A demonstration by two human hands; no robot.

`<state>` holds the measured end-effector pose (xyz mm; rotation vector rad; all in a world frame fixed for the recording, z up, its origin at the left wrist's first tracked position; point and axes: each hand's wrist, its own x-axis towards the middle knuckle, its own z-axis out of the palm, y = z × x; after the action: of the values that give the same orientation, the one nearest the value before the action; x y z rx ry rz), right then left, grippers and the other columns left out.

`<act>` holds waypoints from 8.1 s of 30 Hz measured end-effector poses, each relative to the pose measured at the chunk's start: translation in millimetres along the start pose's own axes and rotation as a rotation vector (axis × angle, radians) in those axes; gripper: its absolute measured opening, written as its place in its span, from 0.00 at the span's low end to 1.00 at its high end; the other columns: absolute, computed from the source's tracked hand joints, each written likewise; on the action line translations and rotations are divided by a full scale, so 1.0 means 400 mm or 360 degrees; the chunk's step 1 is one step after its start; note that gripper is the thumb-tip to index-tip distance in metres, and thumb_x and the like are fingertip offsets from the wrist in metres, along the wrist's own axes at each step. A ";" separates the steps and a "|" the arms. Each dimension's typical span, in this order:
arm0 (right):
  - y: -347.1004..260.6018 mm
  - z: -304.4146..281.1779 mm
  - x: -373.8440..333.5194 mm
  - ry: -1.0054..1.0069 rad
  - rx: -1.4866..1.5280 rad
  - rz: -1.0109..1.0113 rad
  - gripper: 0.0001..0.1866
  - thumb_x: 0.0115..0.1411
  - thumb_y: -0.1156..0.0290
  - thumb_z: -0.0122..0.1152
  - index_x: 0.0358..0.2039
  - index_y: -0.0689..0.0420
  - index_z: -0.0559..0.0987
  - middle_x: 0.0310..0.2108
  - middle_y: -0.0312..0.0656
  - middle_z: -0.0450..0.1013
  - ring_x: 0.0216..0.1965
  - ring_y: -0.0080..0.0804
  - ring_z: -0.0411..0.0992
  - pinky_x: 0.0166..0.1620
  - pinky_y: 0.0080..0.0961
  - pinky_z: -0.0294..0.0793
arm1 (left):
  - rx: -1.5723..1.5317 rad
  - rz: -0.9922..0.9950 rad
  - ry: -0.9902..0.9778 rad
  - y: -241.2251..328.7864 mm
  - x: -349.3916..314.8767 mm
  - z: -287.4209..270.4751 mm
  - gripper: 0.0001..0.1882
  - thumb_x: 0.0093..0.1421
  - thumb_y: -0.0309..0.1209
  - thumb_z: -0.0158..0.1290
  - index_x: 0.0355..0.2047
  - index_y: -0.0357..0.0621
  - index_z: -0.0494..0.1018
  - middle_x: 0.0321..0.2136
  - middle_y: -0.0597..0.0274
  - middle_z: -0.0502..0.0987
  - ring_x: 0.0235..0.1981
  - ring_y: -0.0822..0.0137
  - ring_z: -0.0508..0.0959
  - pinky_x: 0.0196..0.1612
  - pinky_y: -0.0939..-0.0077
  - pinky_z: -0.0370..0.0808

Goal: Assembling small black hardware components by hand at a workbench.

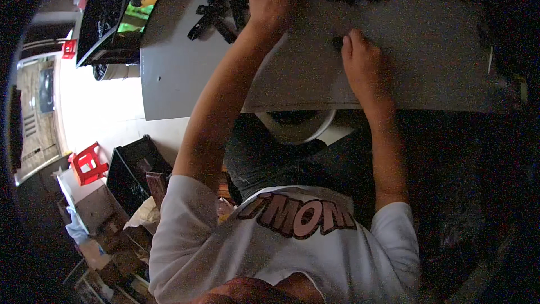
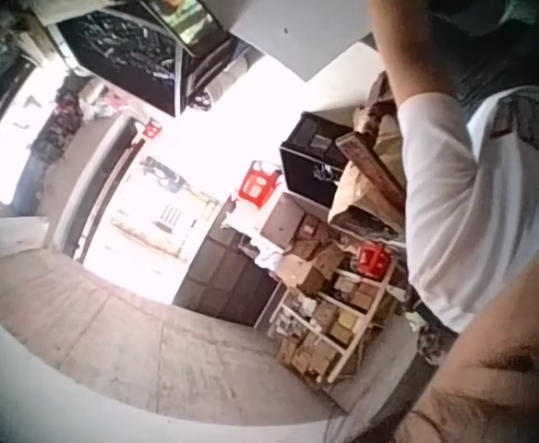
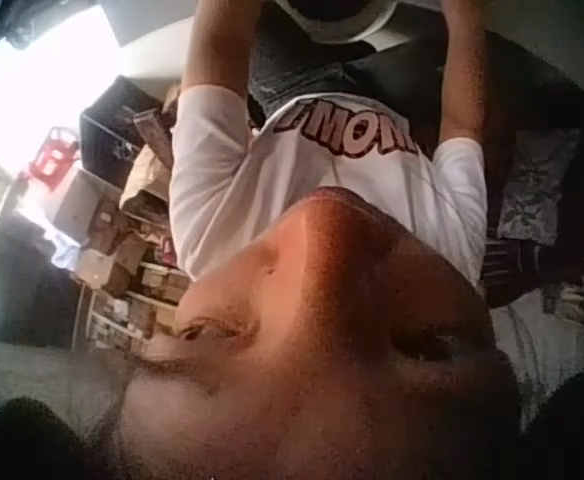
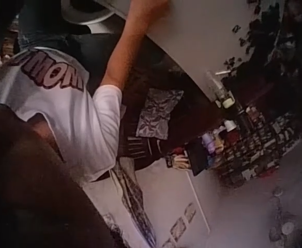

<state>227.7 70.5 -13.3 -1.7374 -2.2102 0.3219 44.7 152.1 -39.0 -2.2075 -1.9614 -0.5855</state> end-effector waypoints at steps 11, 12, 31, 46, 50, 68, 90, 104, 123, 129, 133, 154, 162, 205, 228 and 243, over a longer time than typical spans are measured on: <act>0.016 0.009 -0.002 0.0204 -0.0389 -0.0066 0.15 0.63 0.57 0.49 0.35 0.56 0.72 0.29 0.44 0.74 0.27 0.41 0.74 0.27 0.33 0.71 | 0.0009 -0.0093 0.0131 -0.004 0.032 0.044 0.12 0.50 0.41 0.55 0.31 0.48 0.76 0.32 0.57 0.75 0.29 0.56 0.80 0.29 0.63 0.76; 0.006 0.003 -0.002 0.0155 -0.0354 -0.0058 0.14 0.63 0.58 0.50 0.34 0.57 0.73 0.30 0.45 0.74 0.28 0.40 0.74 0.28 0.33 0.72 | 0.0058 -0.0102 0.0183 -0.009 0.044 0.073 0.13 0.50 0.42 0.56 0.30 0.47 0.76 0.31 0.57 0.76 0.29 0.56 0.80 0.30 0.64 0.76; -0.093 0.016 0.041 0.0136 0.1070 -0.0187 0.13 0.56 0.67 0.61 0.40 0.60 0.76 0.34 0.38 0.74 0.28 0.24 0.71 0.31 0.18 0.70 | -0.1452 -0.0217 -0.0713 0.006 -0.198 -0.159 0.14 0.57 0.33 0.53 0.42 0.41 0.73 0.33 0.58 0.77 0.31 0.71 0.74 0.32 0.76 0.71; 0.049 -0.006 -0.021 0.0343 0.0066 -0.0219 0.17 0.53 0.68 0.63 0.42 0.59 0.73 0.39 0.41 0.70 0.30 0.32 0.73 0.32 0.27 0.72 | -0.0145 -0.0438 -0.0201 -0.132 -0.300 -0.220 0.15 0.54 0.34 0.54 0.42 0.51 0.66 0.37 0.56 0.69 0.33 0.50 0.75 0.31 0.58 0.72; 0.024 -0.007 -0.029 0.0165 0.0317 -0.0096 0.15 0.52 0.70 0.63 0.41 0.59 0.75 0.37 0.40 0.70 0.29 0.33 0.73 0.32 0.27 0.73 | -0.0467 -0.0599 0.0098 -0.164 -0.347 -0.220 0.15 0.51 0.28 0.56 0.40 0.43 0.70 0.36 0.54 0.72 0.33 0.52 0.75 0.37 0.64 0.71; -0.071 -0.019 -0.056 -0.0188 0.0510 -0.0501 0.13 0.51 0.75 0.61 0.38 0.62 0.75 0.37 0.44 0.69 0.35 0.40 0.72 0.37 0.32 0.74 | -0.1506 -0.0526 -0.0371 -0.002 -0.361 -0.224 0.13 0.49 0.21 0.56 0.38 0.41 0.73 0.31 0.53 0.78 0.31 0.58 0.78 0.35 0.73 0.73; -0.117 -0.021 -0.081 -0.0190 0.0500 -0.0757 0.16 0.45 0.80 0.64 0.37 0.65 0.75 0.36 0.44 0.68 0.34 0.37 0.71 0.35 0.30 0.72 | -0.1507 -0.0569 -0.0275 0.040 -0.359 -0.200 0.12 0.52 0.24 0.56 0.38 0.37 0.75 0.29 0.53 0.79 0.31 0.68 0.79 0.38 0.77 0.73; -0.058 0.050 0.098 0.0155 0.0614 -0.0906 0.12 0.55 0.70 0.59 0.40 0.60 0.77 0.42 0.41 0.73 0.39 0.32 0.70 0.44 0.29 0.71 | -0.2171 -0.0808 0.0166 -0.013 -0.371 -0.213 0.05 0.56 0.24 0.53 0.34 0.37 0.73 0.29 0.67 0.75 0.28 0.75 0.73 0.34 0.83 0.69; -0.045 0.046 -0.024 0.0299 0.0525 -0.0774 0.17 0.56 0.80 0.54 0.47 0.60 0.74 0.46 0.48 0.71 0.42 0.40 0.71 0.42 0.31 0.71 | -0.1301 -0.0269 0.0038 -0.036 -0.219 -0.159 0.10 0.50 0.23 0.53 0.36 0.42 0.72 0.28 0.54 0.72 0.26 0.55 0.74 0.31 0.69 0.71; 0.028 0.014 -0.027 0.0140 0.1010 -0.0063 0.17 0.62 0.75 0.47 0.51 0.59 0.72 0.46 0.44 0.71 0.42 0.31 0.71 0.43 0.27 0.70 | -0.0621 0.0045 -0.0135 0.023 -0.171 -0.153 0.11 0.51 0.28 0.53 0.37 0.46 0.74 0.33 0.55 0.73 0.31 0.53 0.77 0.33 0.62 0.74; 0.071 0.012 -0.016 0.0160 0.0607 -0.0164 0.15 0.59 0.73 0.51 0.47 0.61 0.73 0.38 0.48 0.71 0.39 0.43 0.71 0.45 0.33 0.70 | -0.0570 0.0122 -0.0325 0.031 -0.158 -0.126 0.12 0.51 0.29 0.53 0.38 0.49 0.74 0.35 0.57 0.73 0.31 0.53 0.77 0.34 0.61 0.74; -0.003 -0.003 -0.068 0.0154 0.0055 -0.0025 0.16 0.52 0.71 0.62 0.42 0.58 0.74 0.39 0.44 0.69 0.39 0.43 0.72 0.40 0.33 0.72 | -0.0697 -0.0247 -0.0396 0.032 -0.178 -0.135 0.09 0.56 0.35 0.51 0.30 0.43 0.73 0.22 0.50 0.76 0.26 0.48 0.77 0.29 0.58 0.73; -0.109 0.020 -0.046 0.0262 0.0288 -0.0327 0.15 0.50 0.71 0.63 0.39 0.58 0.73 0.34 0.43 0.69 0.33 0.41 0.72 0.34 0.33 0.73 | -0.0661 -0.0531 0.0009 -0.094 -0.280 -0.205 0.08 0.56 0.35 0.52 0.30 0.43 0.72 0.24 0.53 0.76 0.25 0.52 0.75 0.26 0.61 0.69; -0.143 -0.009 -0.073 0.0030 0.0919 -0.0296 0.14 0.46 0.80 0.58 0.36 0.62 0.73 0.32 0.40 0.68 0.32 0.29 0.70 0.35 0.23 0.70 | -0.2036 -0.0658 -0.0299 0.006 -0.307 -0.207 0.12 0.58 0.22 0.47 0.42 0.41 0.74 0.21 0.62 0.73 0.18 0.79 0.68 0.23 0.82 0.66; -0.063 -0.059 -0.152 -0.0660 0.1262 -0.0150 0.11 0.46 0.74 0.69 0.25 0.65 0.75 0.23 0.36 0.71 0.25 0.23 0.67 0.28 0.18 0.65 | -0.2189 -0.0620 -0.0327 0.066 -0.429 -0.247 0.12 0.48 0.20 0.58 0.35 0.37 0.74 0.31 0.59 0.78 0.32 0.72 0.77 0.37 0.79 0.72; 0.009 0.084 0.151 0.0511 0.0038 -0.0448 0.19 0.62 0.56 0.51 0.50 0.51 0.71 0.34 0.41 0.73 0.29 0.38 0.73 0.31 0.34 0.73 | -0.1071 0.0873 -0.0435 0.075 -0.486 -0.189 0.16 0.47 0.29 0.53 0.39 0.45 0.73 0.36 0.59 0.73 0.37 0.56 0.74 0.40 0.67 0.73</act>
<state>205.1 130.5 -39.5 -1.3315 -2.1597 0.0011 43.8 -58.5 -36.9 -3.2038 -1.2272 -0.9925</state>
